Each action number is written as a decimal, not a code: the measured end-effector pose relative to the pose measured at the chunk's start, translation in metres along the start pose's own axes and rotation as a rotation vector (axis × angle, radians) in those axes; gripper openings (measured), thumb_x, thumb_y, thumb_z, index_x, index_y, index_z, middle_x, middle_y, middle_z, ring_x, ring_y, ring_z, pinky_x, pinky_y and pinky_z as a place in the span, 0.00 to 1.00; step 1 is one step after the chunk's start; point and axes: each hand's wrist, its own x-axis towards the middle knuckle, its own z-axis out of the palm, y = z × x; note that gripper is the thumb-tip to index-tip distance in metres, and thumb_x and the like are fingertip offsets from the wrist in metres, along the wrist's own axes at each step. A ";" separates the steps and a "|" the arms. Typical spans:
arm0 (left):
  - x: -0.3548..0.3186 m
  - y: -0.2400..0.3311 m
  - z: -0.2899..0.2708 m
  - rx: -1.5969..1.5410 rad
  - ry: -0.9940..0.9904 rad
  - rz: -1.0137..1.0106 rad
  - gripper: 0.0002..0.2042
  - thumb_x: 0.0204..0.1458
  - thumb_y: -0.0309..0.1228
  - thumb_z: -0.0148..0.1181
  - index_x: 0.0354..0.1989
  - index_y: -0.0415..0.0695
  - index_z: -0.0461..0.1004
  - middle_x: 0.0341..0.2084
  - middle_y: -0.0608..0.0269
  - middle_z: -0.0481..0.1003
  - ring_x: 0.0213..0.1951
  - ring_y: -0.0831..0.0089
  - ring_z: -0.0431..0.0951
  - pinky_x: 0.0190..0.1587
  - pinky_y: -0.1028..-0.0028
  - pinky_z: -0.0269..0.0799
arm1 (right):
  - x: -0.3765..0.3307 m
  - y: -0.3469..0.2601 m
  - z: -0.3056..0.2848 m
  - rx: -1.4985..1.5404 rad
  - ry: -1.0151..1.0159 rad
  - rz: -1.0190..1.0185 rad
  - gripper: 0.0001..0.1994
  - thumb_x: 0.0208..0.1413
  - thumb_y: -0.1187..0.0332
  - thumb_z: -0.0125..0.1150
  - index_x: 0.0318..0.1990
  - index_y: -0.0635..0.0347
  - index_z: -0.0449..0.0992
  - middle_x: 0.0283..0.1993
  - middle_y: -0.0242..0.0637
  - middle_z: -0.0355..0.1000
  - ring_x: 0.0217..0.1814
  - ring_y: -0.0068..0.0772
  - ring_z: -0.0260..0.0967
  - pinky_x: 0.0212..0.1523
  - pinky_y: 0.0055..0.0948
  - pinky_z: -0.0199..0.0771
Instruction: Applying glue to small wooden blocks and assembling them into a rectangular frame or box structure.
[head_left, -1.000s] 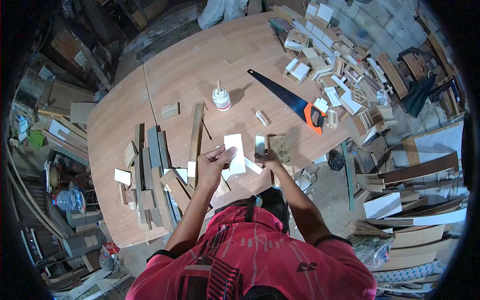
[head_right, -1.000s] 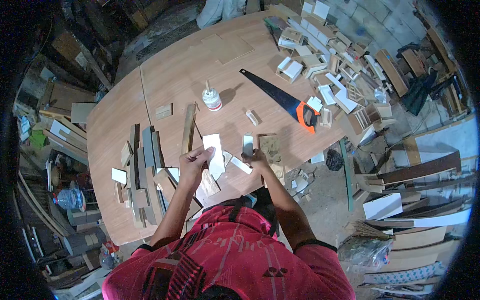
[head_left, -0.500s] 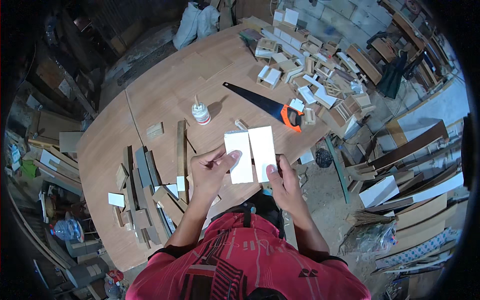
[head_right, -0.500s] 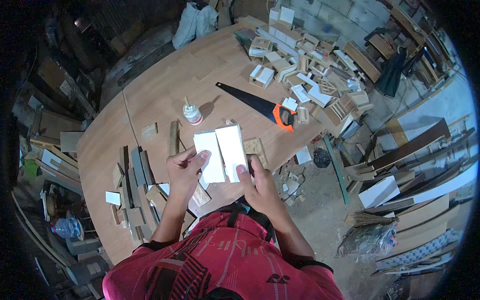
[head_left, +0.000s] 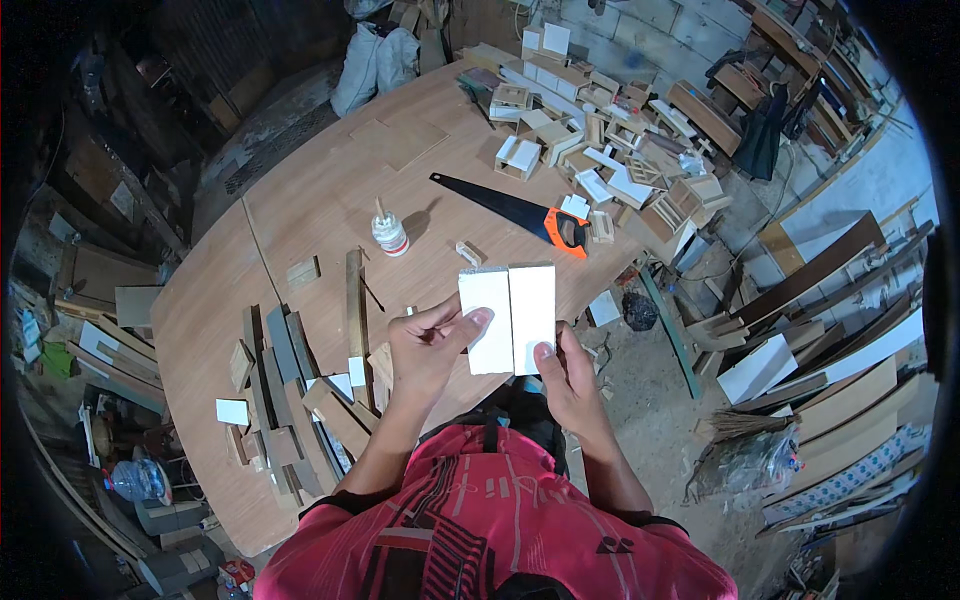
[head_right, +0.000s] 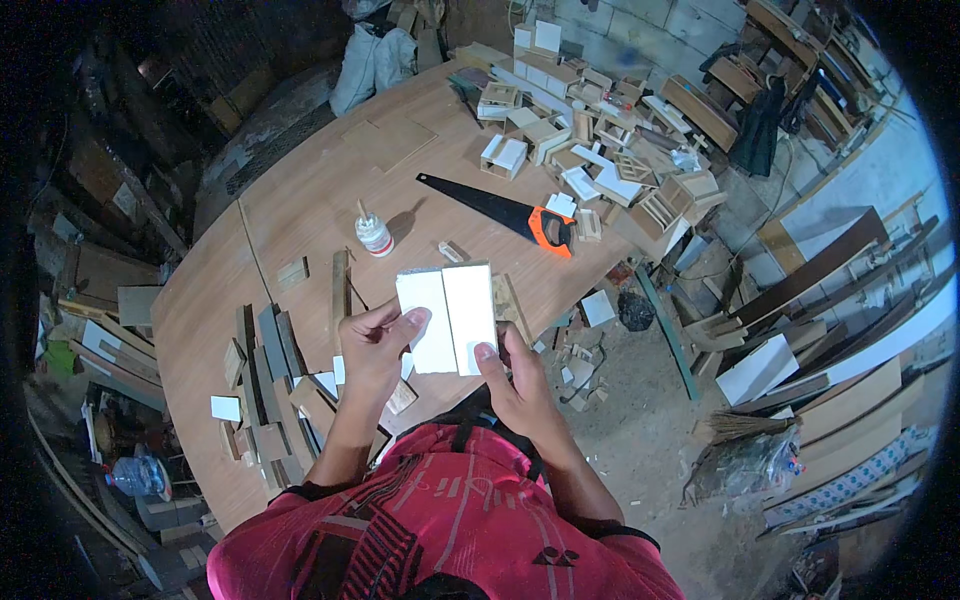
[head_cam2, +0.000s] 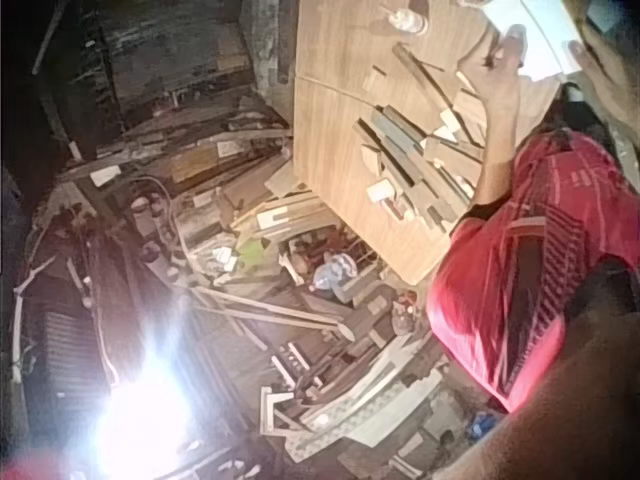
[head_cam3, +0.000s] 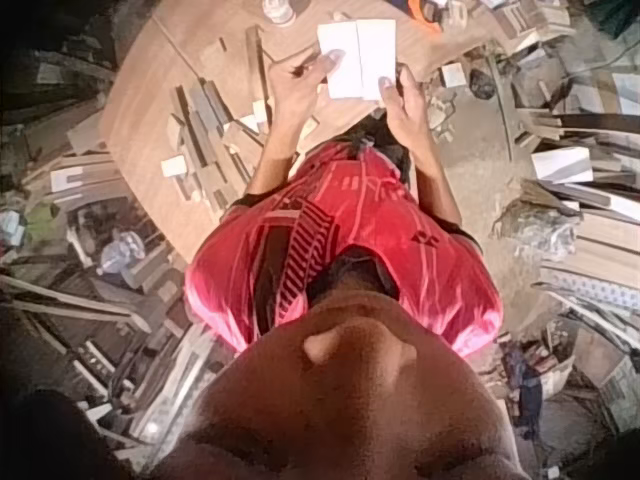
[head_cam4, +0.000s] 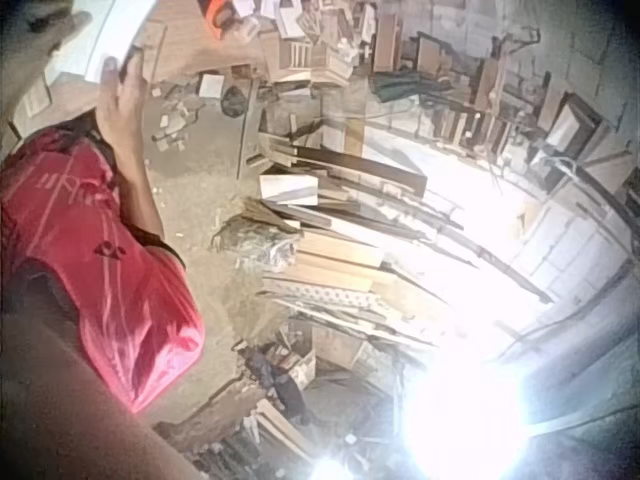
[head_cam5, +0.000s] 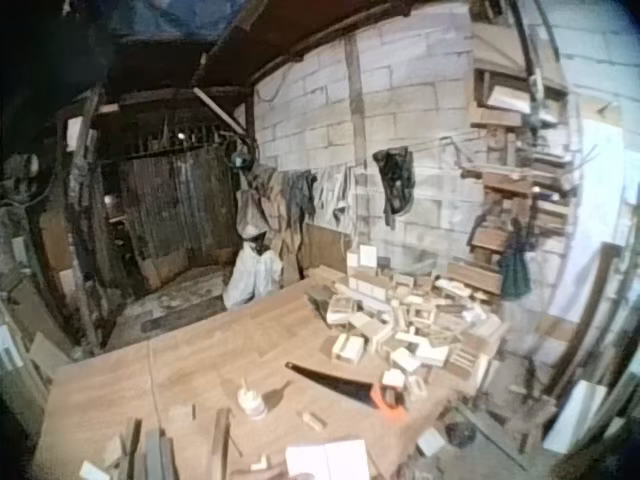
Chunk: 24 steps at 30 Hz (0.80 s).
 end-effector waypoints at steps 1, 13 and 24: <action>-0.001 -0.001 0.000 -0.005 -0.009 0.005 0.17 0.54 0.20 0.64 0.53 0.29 0.74 0.36 0.59 0.80 0.35 0.82 0.78 0.39 0.82 0.75 | -0.001 0.000 0.000 0.001 0.002 0.001 0.16 0.69 0.62 0.49 0.51 0.69 0.67 0.45 0.43 0.73 0.49 0.26 0.68 0.52 0.30 0.68; 0.003 -0.003 0.003 -0.037 0.019 -0.077 0.16 0.55 0.25 0.65 0.51 0.31 0.76 0.32 0.63 0.80 0.32 0.82 0.78 0.35 0.81 0.77 | 0.001 0.005 0.002 0.018 0.024 0.016 0.14 0.68 0.66 0.48 0.53 0.70 0.67 0.46 0.42 0.73 0.50 0.24 0.68 0.52 0.27 0.67; 0.002 -0.011 0.005 -0.136 0.024 -0.050 0.16 0.55 0.25 0.65 0.51 0.31 0.76 0.34 0.61 0.80 0.33 0.81 0.79 0.37 0.80 0.78 | 0.003 0.007 0.003 -0.044 0.058 0.012 0.16 0.68 0.64 0.48 0.54 0.70 0.66 0.46 0.46 0.74 0.48 0.27 0.69 0.51 0.29 0.68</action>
